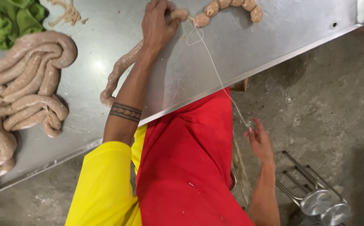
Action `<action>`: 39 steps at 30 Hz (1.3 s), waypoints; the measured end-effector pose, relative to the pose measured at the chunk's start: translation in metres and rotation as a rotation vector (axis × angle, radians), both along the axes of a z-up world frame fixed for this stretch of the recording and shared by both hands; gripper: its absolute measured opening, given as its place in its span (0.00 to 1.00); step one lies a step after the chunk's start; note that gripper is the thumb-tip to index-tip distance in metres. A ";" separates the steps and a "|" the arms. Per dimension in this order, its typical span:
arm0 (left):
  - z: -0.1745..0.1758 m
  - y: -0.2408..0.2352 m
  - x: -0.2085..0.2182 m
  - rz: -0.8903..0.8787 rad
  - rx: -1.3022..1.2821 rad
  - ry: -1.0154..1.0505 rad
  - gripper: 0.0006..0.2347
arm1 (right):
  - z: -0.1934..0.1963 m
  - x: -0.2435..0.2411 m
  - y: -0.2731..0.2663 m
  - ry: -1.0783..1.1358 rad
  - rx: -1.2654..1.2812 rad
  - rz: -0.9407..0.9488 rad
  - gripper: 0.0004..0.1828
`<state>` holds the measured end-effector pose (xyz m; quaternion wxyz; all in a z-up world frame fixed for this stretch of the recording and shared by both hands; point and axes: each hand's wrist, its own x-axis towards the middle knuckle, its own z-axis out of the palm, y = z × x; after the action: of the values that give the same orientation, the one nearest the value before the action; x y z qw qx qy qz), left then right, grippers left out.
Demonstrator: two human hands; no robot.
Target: The person ties lengths of filled sausage casing into links using a string and then cuts the string with scissors.
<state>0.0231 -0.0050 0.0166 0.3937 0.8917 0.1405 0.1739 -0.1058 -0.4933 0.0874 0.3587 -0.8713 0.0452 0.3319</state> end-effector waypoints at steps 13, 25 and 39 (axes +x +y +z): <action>-0.036 -0.032 0.069 -0.228 0.283 0.390 0.19 | -0.077 0.127 0.328 -0.811 0.230 0.199 0.05; 0.027 0.024 0.092 -0.270 -1.302 0.578 0.17 | -0.062 -0.108 -0.182 0.655 0.439 -0.394 0.12; 0.035 -0.001 -0.043 -0.005 0.355 0.123 0.32 | -0.066 0.177 0.125 -0.424 0.209 -0.398 0.37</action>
<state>-0.0197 -0.0060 0.0516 0.2211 0.9565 0.1290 0.1402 0.0711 -0.3678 0.0216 0.5056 -0.8536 0.1047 0.0690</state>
